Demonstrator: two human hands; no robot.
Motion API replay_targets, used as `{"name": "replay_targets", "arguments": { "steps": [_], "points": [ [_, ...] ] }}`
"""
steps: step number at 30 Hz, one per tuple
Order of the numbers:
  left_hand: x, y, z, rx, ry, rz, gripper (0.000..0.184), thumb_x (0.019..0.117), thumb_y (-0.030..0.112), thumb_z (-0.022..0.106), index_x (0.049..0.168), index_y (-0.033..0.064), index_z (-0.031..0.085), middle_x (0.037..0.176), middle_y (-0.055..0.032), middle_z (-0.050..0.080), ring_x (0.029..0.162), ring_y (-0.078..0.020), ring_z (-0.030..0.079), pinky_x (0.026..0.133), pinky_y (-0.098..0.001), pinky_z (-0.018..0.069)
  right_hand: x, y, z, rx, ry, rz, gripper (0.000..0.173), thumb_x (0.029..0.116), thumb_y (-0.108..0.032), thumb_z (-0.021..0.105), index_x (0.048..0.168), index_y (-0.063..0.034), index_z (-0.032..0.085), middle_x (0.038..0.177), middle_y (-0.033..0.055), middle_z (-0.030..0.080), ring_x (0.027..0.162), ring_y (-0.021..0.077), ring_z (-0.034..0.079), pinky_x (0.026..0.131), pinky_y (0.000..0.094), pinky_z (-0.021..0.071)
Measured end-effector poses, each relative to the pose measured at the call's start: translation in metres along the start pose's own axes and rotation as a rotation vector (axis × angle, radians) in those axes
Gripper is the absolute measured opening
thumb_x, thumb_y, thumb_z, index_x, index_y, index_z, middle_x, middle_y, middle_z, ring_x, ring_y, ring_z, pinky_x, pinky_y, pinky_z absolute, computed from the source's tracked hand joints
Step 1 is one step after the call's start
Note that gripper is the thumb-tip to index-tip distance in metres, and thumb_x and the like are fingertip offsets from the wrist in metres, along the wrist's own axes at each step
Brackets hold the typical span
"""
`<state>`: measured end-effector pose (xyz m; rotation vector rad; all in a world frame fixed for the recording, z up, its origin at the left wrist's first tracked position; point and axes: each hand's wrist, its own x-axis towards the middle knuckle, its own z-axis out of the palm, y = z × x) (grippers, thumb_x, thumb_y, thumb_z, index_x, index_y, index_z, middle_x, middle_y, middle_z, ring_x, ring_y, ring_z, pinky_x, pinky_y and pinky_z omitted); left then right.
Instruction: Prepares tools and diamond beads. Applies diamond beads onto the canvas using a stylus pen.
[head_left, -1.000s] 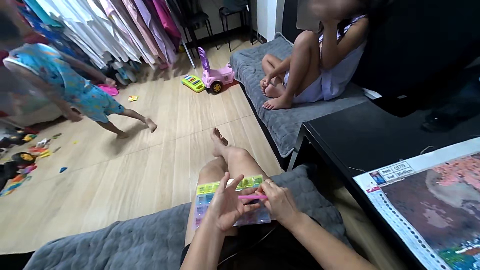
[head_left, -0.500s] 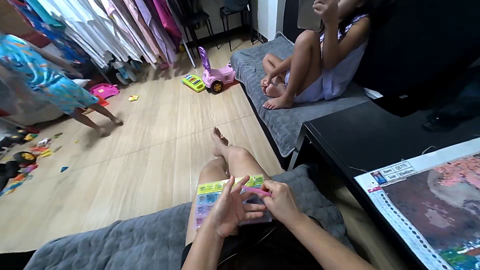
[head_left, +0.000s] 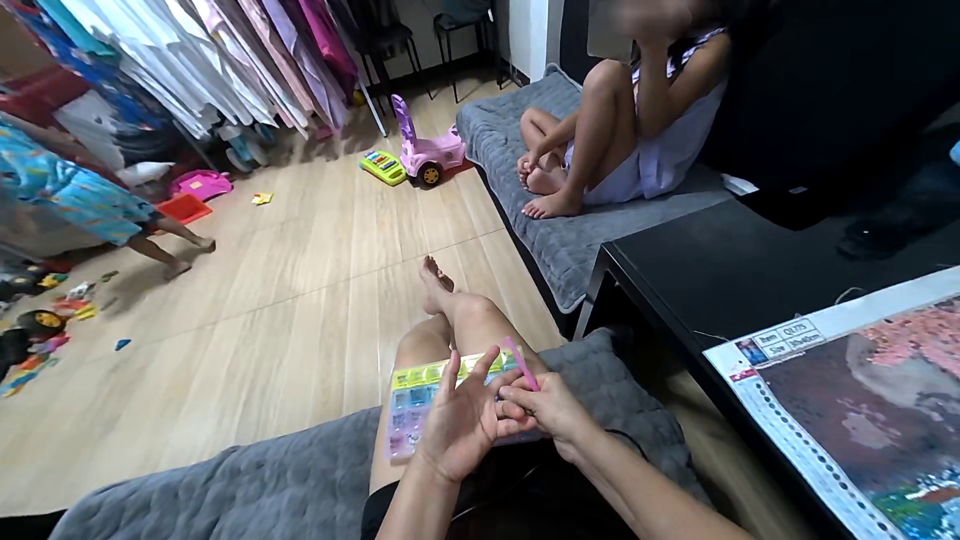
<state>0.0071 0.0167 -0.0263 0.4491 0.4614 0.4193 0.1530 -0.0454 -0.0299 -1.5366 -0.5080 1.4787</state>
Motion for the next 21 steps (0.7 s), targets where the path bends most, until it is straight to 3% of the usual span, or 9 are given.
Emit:
{"name": "replay_targets", "arguments": {
  "steps": [4, 8, 11, 17, 19, 21],
  "points": [
    [-0.0017, -0.0029, -0.0017, 0.078, -0.043, 0.004, 0.08, 0.1004, 0.069, 0.032, 0.158, 0.0166, 0.017, 0.139, -0.019, 0.058, 0.089, -0.03, 0.073, 0.074, -0.0397, 0.0627, -0.0048, -0.0023, -0.0029, 0.095, 0.023, 0.049, 0.01, 0.098, -0.004, 0.065, 0.089, -0.001, 0.067, 0.066, -0.0026, 0.056, 0.05, 0.0008, 0.046, 0.048, 0.0162, 0.0375],
    [-0.0017, -0.0024, 0.0017, 0.206, -0.041, -0.017, 0.081, 0.101, 0.07, 0.025, 0.16, 0.0173, 0.008, 0.144, -0.0177, 0.054, 0.091, -0.0277, 0.074, 0.075, -0.0386, 0.0628, -0.0035, -0.0029, -0.006, 0.093, -0.008, 0.055, 0.018, 0.096, -0.004, 0.065, 0.078, -0.0062, 0.064, 0.058, -0.0044, 0.051, 0.045, 0.0014, 0.041, 0.044, 0.0166, 0.0353],
    [-0.0008, -0.0009, 0.0031, 0.243, -0.029, -0.01, 0.087, 0.099, 0.073, 0.028, 0.161, 0.0163, 0.006, 0.142, -0.017, 0.056, 0.091, -0.0265, 0.073, 0.076, -0.0386, 0.0623, -0.0007, -0.0019, -0.0069, 0.063, -0.019, 0.069, 0.012, 0.097, -0.006, 0.067, 0.086, -0.0035, 0.066, 0.063, -0.0026, 0.056, 0.048, 0.0019, 0.047, 0.047, 0.0173, 0.0398],
    [0.0023, -0.0015, 0.001, -0.003, -0.06, 0.022, 0.083, 0.0972, 0.076, 0.026, 0.156, 0.0175, 0.019, 0.133, -0.0226, 0.061, 0.094, -0.0333, 0.073, 0.079, -0.0407, 0.062, -0.0027, -0.0035, -0.0048, 0.046, 0.019, 0.059, 0.009, 0.096, -0.007, 0.07, 0.091, -0.0009, 0.068, 0.07, -0.0012, 0.061, 0.058, 0.0023, 0.055, 0.055, 0.0177, 0.0457],
    [0.0036, -0.0037, 0.0016, -0.109, -0.071, 0.038, 0.083, 0.0958, 0.077, 0.031, 0.154, 0.0174, 0.025, 0.131, -0.0241, 0.063, 0.097, -0.0364, 0.073, 0.078, -0.0414, 0.0626, -0.0035, -0.0047, -0.0042, 0.079, 0.034, 0.064, 0.007, 0.0958, -0.006, 0.07, 0.092, -0.0006, 0.067, 0.072, -0.0004, 0.063, 0.061, 0.003, 0.058, 0.057, 0.0183, 0.0472],
    [0.0045, -0.0062, 0.0027, -0.177, -0.052, 0.056, 0.083, 0.0964, 0.077, 0.028, 0.15, 0.0146, 0.033, 0.128, -0.0234, 0.065, 0.098, -0.0356, 0.073, 0.079, -0.0397, 0.0622, -0.0041, -0.0048, -0.0047, 0.111, 0.039, 0.063, 0.006, 0.0947, -0.005, 0.071, 0.094, -0.0006, 0.066, 0.073, 0.0005, 0.063, 0.061, 0.0039, 0.057, 0.057, 0.019, 0.0471]
  ]
}}
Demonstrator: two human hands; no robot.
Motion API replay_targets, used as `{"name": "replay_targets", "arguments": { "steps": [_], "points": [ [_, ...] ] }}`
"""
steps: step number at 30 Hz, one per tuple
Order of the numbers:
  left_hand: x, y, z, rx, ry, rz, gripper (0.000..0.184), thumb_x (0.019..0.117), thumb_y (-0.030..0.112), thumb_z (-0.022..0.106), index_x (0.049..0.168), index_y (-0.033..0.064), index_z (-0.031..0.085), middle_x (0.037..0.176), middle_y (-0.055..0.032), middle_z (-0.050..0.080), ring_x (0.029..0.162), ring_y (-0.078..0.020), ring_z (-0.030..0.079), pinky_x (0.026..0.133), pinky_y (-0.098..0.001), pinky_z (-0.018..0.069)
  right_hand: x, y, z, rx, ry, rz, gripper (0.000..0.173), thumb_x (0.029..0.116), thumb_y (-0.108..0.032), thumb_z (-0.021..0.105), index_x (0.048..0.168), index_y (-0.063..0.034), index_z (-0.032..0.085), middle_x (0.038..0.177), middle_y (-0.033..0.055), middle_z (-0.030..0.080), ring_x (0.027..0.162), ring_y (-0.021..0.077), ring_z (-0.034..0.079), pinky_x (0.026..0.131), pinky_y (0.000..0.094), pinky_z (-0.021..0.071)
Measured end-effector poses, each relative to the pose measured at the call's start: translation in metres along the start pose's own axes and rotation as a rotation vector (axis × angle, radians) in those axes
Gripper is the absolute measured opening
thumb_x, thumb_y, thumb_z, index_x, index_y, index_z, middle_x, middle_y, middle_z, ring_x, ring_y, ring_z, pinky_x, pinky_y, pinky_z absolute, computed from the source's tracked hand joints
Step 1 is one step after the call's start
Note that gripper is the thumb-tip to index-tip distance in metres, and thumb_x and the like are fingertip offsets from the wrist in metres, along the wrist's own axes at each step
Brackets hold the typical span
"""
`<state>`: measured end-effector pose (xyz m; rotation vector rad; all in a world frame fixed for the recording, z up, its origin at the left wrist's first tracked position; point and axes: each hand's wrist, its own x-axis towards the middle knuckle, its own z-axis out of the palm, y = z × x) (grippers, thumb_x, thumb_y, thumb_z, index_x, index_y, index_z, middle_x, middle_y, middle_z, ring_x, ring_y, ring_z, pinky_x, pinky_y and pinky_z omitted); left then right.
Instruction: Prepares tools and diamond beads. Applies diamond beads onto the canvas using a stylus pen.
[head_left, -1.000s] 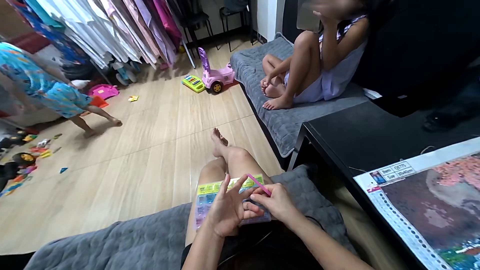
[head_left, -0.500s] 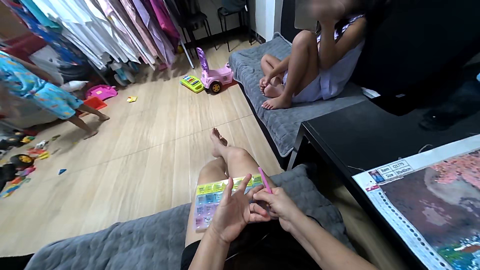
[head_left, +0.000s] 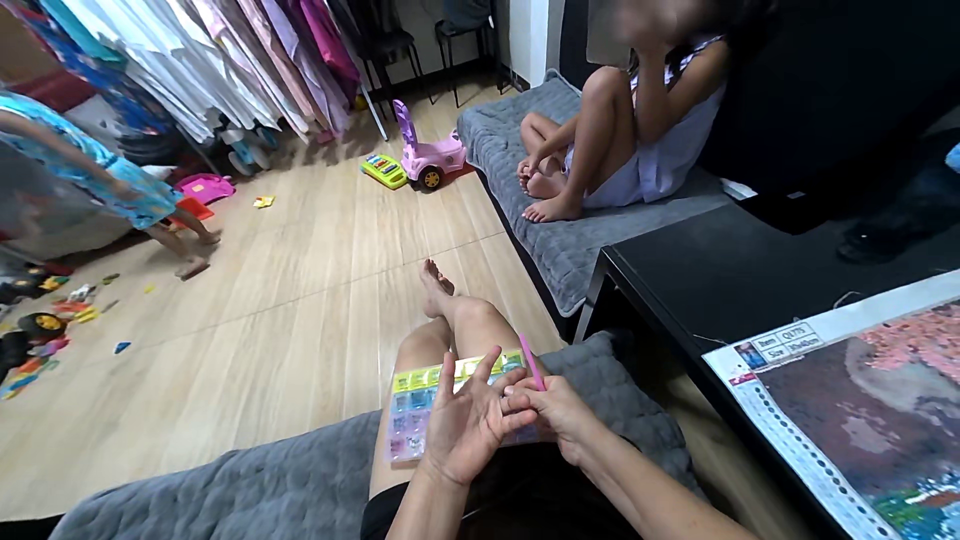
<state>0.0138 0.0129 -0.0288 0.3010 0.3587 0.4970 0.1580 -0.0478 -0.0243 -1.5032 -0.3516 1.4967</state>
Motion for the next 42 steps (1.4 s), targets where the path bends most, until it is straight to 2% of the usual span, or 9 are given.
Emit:
{"name": "replay_targets", "arguments": {
  "steps": [5, 10, 13, 17, 24, 32, 37, 39, 42],
  "points": [
    [0.001, -0.001, -0.001, -0.015, -0.012, -0.015, 0.084, 0.0947, 0.079, 0.029, 0.147, 0.0145, 0.039, 0.127, -0.0205, 0.067, 0.1, -0.0339, 0.073, 0.08, -0.0395, 0.0621, -0.002, -0.001, 0.0, 0.019, -0.011, 0.018, 0.008, 0.0947, 0.0, 0.067, 0.09, -0.0032, 0.061, 0.071, 0.0004, 0.061, 0.059, 0.0043, 0.056, 0.054, 0.0192, 0.046],
    [-0.001, 0.005, -0.003, 0.182, -0.057, -0.069, 0.089, 0.093, 0.08, 0.035, 0.155, 0.0177, 0.02, 0.137, -0.0213, 0.06, 0.096, -0.0346, 0.073, 0.074, -0.0414, 0.0627, 0.0, -0.007, -0.008, -0.038, -0.165, 0.119, 0.02, 0.1005, -0.01, 0.06, 0.081, -0.0112, 0.056, 0.056, -0.0069, 0.044, 0.043, 0.0, 0.036, 0.042, 0.0155, 0.0305],
    [0.0, 0.006, 0.001, 0.317, -0.049, -0.087, 0.097, 0.0911, 0.08, 0.042, 0.158, 0.0158, 0.012, 0.138, -0.0192, 0.06, 0.097, -0.0316, 0.074, 0.073, -0.0404, 0.0632, 0.002, -0.008, -0.012, -0.078, -0.242, 0.097, 0.014, 0.0994, -0.012, 0.065, 0.087, -0.0089, 0.061, 0.06, -0.0057, 0.052, 0.047, 0.001, 0.047, 0.045, 0.0162, 0.0393],
    [0.001, 0.007, 0.011, 0.479, -0.011, -0.108, 0.089, 0.0974, 0.076, 0.02, 0.159, 0.014, 0.006, 0.135, -0.0166, 0.061, 0.097, -0.0281, 0.074, 0.074, -0.0387, 0.063, 0.004, -0.006, -0.011, -0.175, -0.272, -0.019, 0.008, 0.0963, -0.005, 0.066, 0.089, -0.0057, 0.063, 0.066, -0.0044, 0.058, 0.054, 0.0014, 0.054, 0.053, 0.0173, 0.0459],
    [0.001, 0.01, 0.006, 0.401, -0.006, -0.109, 0.089, 0.096, 0.078, 0.025, 0.157, 0.0154, 0.011, 0.131, -0.0177, 0.063, 0.091, -0.0282, 0.075, 0.067, -0.0363, 0.0632, 0.008, 0.004, -0.012, -0.19, -0.328, -0.155, 0.009, 0.0992, -0.008, 0.062, 0.091, -0.0058, 0.065, 0.069, -0.0061, 0.059, 0.057, -0.0007, 0.054, 0.055, 0.0163, 0.0453],
    [0.001, 0.009, 0.011, 0.583, -0.037, -0.134, 0.096, 0.0944, 0.08, 0.025, 0.158, 0.0121, 0.002, 0.128, -0.0166, 0.065, 0.084, -0.0253, 0.075, 0.065, -0.0342, 0.0631, 0.009, 0.006, -0.011, -0.38, -0.302, -0.235, 0.009, 0.0938, -0.005, 0.06, 0.091, -0.0003, 0.067, 0.072, -0.0022, 0.058, 0.061, 0.0029, 0.054, 0.06, 0.022, 0.0469],
    [0.001, 0.014, 0.007, 0.479, -0.003, -0.107, 0.097, 0.0927, 0.08, 0.036, 0.158, 0.0141, 0.009, 0.141, -0.0198, 0.056, 0.088, -0.0292, 0.075, 0.065, -0.0363, 0.0634, 0.006, 0.002, -0.022, -0.392, -0.382, -0.137, 0.015, 0.1035, -0.009, 0.054, 0.094, -0.0013, 0.062, 0.064, -0.006, 0.05, 0.049, 0.0, 0.042, 0.048, 0.0173, 0.0369],
    [0.001, 0.018, 0.003, 0.443, -0.018, -0.117, 0.095, 0.0933, 0.079, 0.036, 0.159, 0.0166, 0.01, 0.141, -0.0203, 0.058, 0.09, -0.0313, 0.075, 0.067, -0.0375, 0.0637, 0.011, 0.005, -0.024, -0.494, -0.255, -0.273, 0.017, 0.103, -0.013, 0.057, 0.097, 0.0009, 0.065, 0.072, -0.0012, 0.055, 0.058, 0.0024, 0.048, 0.057, 0.0199, 0.0428],
    [-0.002, 0.022, 0.004, 0.474, 0.015, -0.138, 0.088, 0.0972, 0.075, 0.033, 0.159, 0.0163, 0.012, 0.137, -0.0194, 0.061, 0.08, -0.029, 0.075, 0.063, -0.0353, 0.0633, 0.014, 0.004, -0.02, -0.717, -0.07, -0.502, 0.022, 0.1019, -0.011, 0.059, 0.101, 0.0071, 0.072, 0.092, 0.0169, 0.067, 0.089, 0.023, 0.062, 0.087, 0.0384, 0.0496]
  ]
}}
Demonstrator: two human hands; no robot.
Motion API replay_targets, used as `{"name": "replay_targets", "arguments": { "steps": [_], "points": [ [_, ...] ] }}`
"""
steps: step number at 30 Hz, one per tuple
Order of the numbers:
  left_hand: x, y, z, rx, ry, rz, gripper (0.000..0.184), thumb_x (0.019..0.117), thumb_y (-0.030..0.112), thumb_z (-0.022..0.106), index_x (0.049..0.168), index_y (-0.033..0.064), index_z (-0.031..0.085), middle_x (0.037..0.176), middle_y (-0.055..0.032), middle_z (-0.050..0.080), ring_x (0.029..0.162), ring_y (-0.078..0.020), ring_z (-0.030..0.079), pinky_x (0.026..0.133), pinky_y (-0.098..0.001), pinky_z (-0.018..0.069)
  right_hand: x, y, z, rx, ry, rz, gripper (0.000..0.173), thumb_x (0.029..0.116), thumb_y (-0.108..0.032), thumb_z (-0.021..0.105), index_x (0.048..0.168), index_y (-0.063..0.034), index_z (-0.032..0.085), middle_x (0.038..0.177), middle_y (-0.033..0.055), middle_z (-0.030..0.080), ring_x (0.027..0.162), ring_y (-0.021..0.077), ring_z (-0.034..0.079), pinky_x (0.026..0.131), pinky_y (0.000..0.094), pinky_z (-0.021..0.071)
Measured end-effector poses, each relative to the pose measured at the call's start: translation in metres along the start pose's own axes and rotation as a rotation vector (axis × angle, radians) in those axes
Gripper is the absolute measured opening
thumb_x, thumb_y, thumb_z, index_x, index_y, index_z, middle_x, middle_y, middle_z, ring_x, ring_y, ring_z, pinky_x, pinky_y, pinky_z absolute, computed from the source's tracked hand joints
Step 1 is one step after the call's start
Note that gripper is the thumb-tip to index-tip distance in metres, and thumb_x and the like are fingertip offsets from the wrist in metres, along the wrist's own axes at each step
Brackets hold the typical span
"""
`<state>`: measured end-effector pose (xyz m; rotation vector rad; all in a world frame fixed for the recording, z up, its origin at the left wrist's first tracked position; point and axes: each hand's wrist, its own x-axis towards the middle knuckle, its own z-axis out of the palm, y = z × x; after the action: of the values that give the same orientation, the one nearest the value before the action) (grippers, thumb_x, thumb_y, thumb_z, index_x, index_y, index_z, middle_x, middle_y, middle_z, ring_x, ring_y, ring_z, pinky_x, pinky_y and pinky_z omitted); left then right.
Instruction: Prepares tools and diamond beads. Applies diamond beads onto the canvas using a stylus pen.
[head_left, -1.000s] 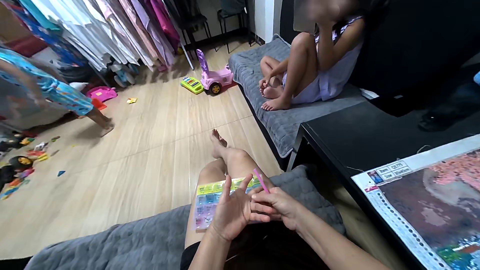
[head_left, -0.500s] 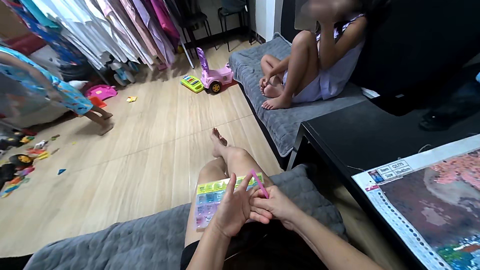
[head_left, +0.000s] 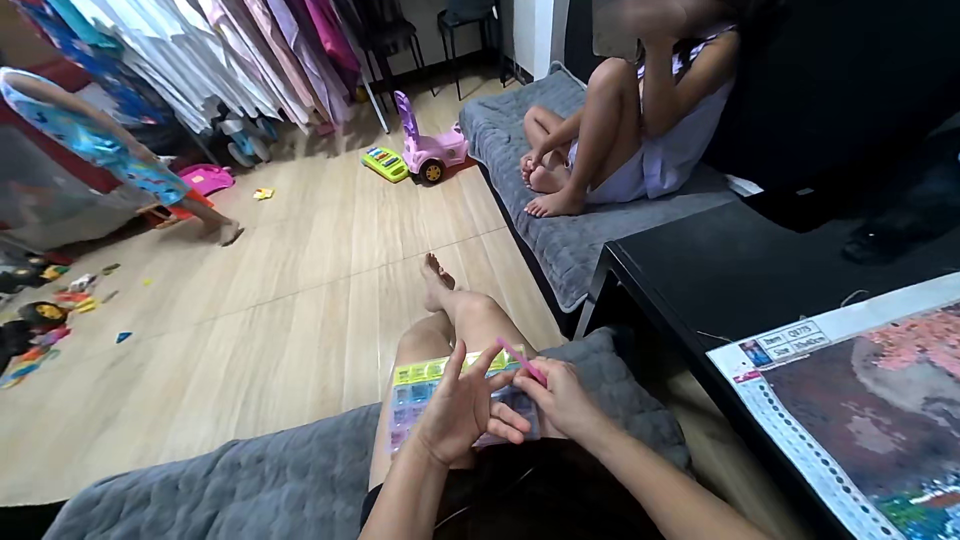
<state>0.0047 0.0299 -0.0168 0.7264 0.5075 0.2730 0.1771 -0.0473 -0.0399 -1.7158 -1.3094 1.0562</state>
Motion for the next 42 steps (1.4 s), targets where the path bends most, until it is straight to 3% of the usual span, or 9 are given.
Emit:
{"name": "replay_targets", "arguments": {
  "steps": [4, 7, 11, 13, 15, 18, 21, 25, 42],
  "points": [
    [-0.01, 0.009, -0.002, 0.134, 0.124, -0.049, 0.068, 0.1071, 0.058, 0.017, 0.158, 0.0132, 0.016, 0.137, -0.0174, 0.062, 0.068, -0.0212, 0.073, 0.057, -0.0287, 0.0609, 0.001, 0.013, 0.018, -0.237, 0.204, -0.246, 0.017, 0.0951, -0.006, 0.065, 0.09, 0.0081, 0.074, 0.088, 0.0224, 0.067, 0.084, 0.0347, 0.068, 0.08, 0.0464, 0.0562],
    [-0.02, 0.013, -0.007, 0.181, 0.253, -0.06, 0.054, 0.1114, 0.042, 0.014, 0.151, 0.0108, 0.033, 0.126, -0.0142, 0.069, 0.063, -0.0144, 0.07, 0.055, -0.023, 0.0576, 0.005, 0.032, 0.031, -0.302, 0.385, -0.403, 0.013, 0.0866, -0.008, 0.074, 0.081, 0.0048, 0.073, 0.077, 0.0187, 0.068, 0.07, 0.0322, 0.069, 0.066, 0.0457, 0.0585],
    [-0.025, 0.009, -0.002, 0.113, 0.588, 0.053, 0.041, 0.1132, 0.022, 0.027, 0.117, -0.0003, 0.061, 0.088, -0.0117, 0.073, 0.059, -0.0142, 0.067, 0.056, -0.0235, 0.0564, 0.003, 0.037, 0.034, -0.472, 0.413, -0.493, 0.01, 0.0827, -0.004, 0.076, 0.081, 0.0043, 0.07, 0.077, 0.0182, 0.067, 0.064, 0.0311, 0.07, 0.057, 0.0448, 0.0586],
    [-0.025, 0.004, 0.001, 0.11, 0.686, 0.123, 0.03, 0.1107, 0.01, 0.035, 0.099, 0.0003, 0.061, 0.076, -0.008, 0.069, 0.058, -0.0122, 0.065, 0.056, -0.0223, 0.0556, 0.001, 0.036, 0.032, -0.539, 0.388, -0.511, 0.008, 0.082, -0.002, 0.074, 0.084, 0.0045, 0.071, 0.083, 0.0201, 0.068, 0.063, 0.0315, 0.07, 0.055, 0.0443, 0.0586],
    [-0.025, -0.003, 0.003, 0.236, 0.72, 0.181, 0.022, 0.1074, 0.002, 0.043, 0.094, 0.0, 0.061, 0.073, -0.0042, 0.067, 0.059, -0.0092, 0.063, 0.058, -0.0213, 0.0542, -0.001, 0.034, 0.029, -0.539, 0.336, -0.481, 0.007, 0.083, 0.0, 0.071, 0.087, 0.0053, 0.072, 0.088, 0.0224, 0.07, 0.066, 0.0334, 0.071, 0.057, 0.0459, 0.059],
    [-0.029, -0.025, 0.0, 0.812, 0.66, 0.253, 0.02, 0.1007, 0.001, 0.05, 0.107, -0.005, 0.068, 0.091, -0.0056, 0.068, 0.077, -0.0083, 0.063, 0.073, -0.0238, 0.0526, -0.002, 0.025, 0.023, -0.435, 0.236, -0.344, 0.014, 0.0892, 0.001, 0.062, 0.094, 0.0072, 0.074, 0.091, 0.0229, 0.068, 0.077, 0.035, 0.071, 0.069, 0.0475, 0.0592],
    [-0.031, -0.052, 0.001, 1.387, 0.599, 0.411, 0.032, 0.0968, 0.003, 0.054, 0.124, -0.0035, 0.07, 0.113, -0.0235, 0.066, 0.101, -0.032, 0.066, 0.09, -0.0422, 0.0544, -0.001, 0.016, 0.017, -0.325, 0.153, -0.203, 0.021, 0.094, 0.0, 0.056, 0.097, 0.0089, 0.074, 0.092, 0.0234, 0.066, 0.084, 0.035, 0.067, 0.078, 0.0468, 0.0556],
    [-0.028, -0.08, -0.005, 1.81, 0.636, 0.603, 0.044, 0.096, 0.026, 0.056, 0.131, 0.0015, 0.068, 0.133, -0.0234, 0.064, 0.117, -0.0469, 0.064, 0.094, -0.0593, 0.0515, -0.002, 0.018, 0.018, -0.292, 0.152, -0.18, 0.022, 0.0941, -0.001, 0.055, 0.098, 0.0087, 0.074, 0.091, 0.022, 0.065, 0.083, 0.0333, 0.066, 0.077, 0.046, 0.0548],
    [-0.01, -0.071, -0.011, 1.851, 0.457, 0.505, 0.057, 0.104, 0.05, 0.038, 0.143, 0.016, 0.062, 0.156, -0.0241, 0.044, 0.144, -0.0525, 0.038, 0.115, -0.0679, 0.0285, 0.0, 0.009, 0.018, -0.165, 0.155, -0.11, 0.022, 0.0956, -0.002, 0.055, 0.097, 0.0077, 0.074, 0.088, 0.0193, 0.063, 0.085, 0.029, 0.062, 0.081, 0.0409, 0.0505]
  ]
}}
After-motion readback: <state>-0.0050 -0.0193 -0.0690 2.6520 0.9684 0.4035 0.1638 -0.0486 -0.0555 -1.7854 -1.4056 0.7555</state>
